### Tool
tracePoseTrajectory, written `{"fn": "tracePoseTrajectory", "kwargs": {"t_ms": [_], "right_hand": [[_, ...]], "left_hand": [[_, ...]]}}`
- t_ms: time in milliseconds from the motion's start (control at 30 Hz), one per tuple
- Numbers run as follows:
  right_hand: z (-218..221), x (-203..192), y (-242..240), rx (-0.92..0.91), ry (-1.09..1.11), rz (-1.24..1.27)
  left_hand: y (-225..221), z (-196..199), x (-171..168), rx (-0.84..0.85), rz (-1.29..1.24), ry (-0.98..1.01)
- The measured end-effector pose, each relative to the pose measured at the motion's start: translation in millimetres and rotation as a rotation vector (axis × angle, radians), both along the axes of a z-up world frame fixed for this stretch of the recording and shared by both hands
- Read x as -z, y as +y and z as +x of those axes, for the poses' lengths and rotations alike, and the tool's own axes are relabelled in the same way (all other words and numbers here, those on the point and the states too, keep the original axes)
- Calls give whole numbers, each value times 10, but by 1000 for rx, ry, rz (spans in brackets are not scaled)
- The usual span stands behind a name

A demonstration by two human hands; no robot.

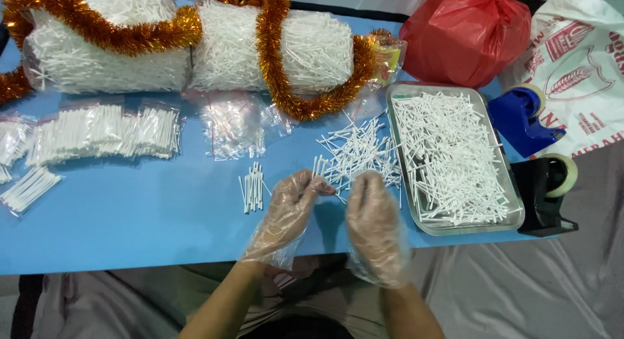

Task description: The person counts and gathers cotton swabs into small bundles by hand and then places them into small plastic bags.

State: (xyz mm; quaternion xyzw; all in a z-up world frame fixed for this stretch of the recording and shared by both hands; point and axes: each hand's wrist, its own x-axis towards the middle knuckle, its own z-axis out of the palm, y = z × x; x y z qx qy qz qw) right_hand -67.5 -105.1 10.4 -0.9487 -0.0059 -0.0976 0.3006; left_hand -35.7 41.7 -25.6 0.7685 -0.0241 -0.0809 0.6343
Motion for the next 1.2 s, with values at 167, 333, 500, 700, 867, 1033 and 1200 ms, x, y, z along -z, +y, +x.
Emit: {"fn": "tracePoseTrajectory", "kwargs": {"t_ms": [167, 333, 500, 700, 867, 1033, 1200], "right_hand": [[-105, 371, 291, 151, -187, -244], [-101, 304, 308, -7, -295, -134], [-79, 281, 324, -46, -199, -38], [-56, 487, 97, -372, -586, -738], [137, 254, 244, -74, 106, 372], [319, 30, 271, -103, 64, 517], [366, 86, 318, -143, 96, 684]], "left_hand": [[-93, -19, -43, -83, -111, 102], [-130, -85, 139, -133, -349, 53], [-111, -87, 212, -147, -521, -68], [7, -69, 134, -42, -410, -62], [80, -30, -97, -80, -232, 61], [110, -57, -226, -78, -224, 89], [159, -120, -353, -127, -320, 113]]}}
